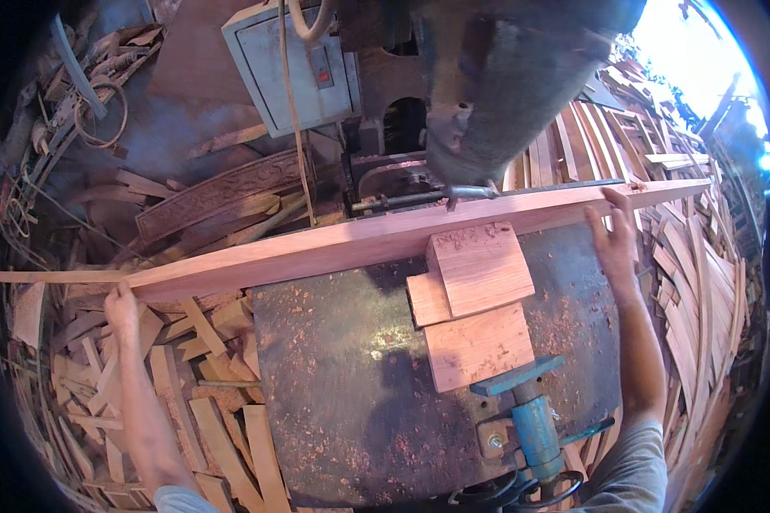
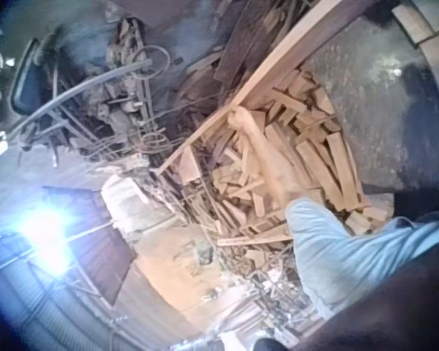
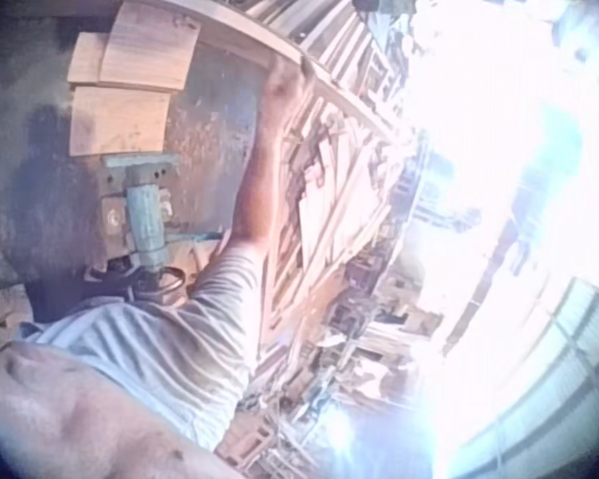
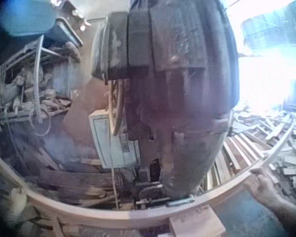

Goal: The person positions a long curved wooden plank on a band saw table, secures it with a clamp, and operates the machine to cut the wood. The person repeatedly adjusts the plank and operates the saw to complete the cut.

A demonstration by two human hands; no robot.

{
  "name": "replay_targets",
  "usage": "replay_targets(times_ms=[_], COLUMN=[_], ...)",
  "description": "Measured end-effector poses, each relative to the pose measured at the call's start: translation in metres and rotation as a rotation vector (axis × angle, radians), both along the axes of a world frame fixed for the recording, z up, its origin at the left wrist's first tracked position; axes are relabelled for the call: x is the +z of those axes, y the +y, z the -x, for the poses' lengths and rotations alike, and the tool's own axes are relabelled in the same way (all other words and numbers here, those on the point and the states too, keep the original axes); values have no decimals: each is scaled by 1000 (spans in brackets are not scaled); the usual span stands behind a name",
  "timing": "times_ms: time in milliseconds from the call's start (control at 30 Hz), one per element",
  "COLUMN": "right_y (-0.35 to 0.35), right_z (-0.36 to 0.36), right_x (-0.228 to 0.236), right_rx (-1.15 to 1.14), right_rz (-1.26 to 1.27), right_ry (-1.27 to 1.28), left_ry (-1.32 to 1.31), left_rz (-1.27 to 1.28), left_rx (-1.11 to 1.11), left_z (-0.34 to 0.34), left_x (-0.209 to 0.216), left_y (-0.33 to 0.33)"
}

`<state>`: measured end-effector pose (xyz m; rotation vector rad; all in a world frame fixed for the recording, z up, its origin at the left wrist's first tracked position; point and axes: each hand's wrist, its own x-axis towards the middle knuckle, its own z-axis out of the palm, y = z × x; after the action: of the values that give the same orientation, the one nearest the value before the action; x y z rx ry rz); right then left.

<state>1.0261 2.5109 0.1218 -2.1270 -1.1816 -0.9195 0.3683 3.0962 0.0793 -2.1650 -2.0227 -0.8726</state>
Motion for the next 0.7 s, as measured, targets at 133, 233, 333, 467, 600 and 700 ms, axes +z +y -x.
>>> replay_targets(times_ms=[133, 233, 333, 467, 600, 700], right_y=[38, 67, 97, 128, 132, 133], right_z=[27, 30, 26, 23, 20, 21], right_x=[17, 24, 25, 14, 11, 13], right_rx=[275, 358, 238, 109, -64, -35], right_rz=[58, 65, 156, 165, 294, 286], right_ry=[17, 50, 332, 318, 368, 387], left_ry=[-189, -58, -32, 220, 571, 435], left_rz=[248, 90, 99, 100, 155, 40], left_rx=[-106, -183, -278, -332, -352, -562], left_z=[-63, -115, -167, -210, -216, -227], left_x=[26, 38, 50, 75, 112, 112], left_y=[-57, -106, -154, -193, -177, -146])
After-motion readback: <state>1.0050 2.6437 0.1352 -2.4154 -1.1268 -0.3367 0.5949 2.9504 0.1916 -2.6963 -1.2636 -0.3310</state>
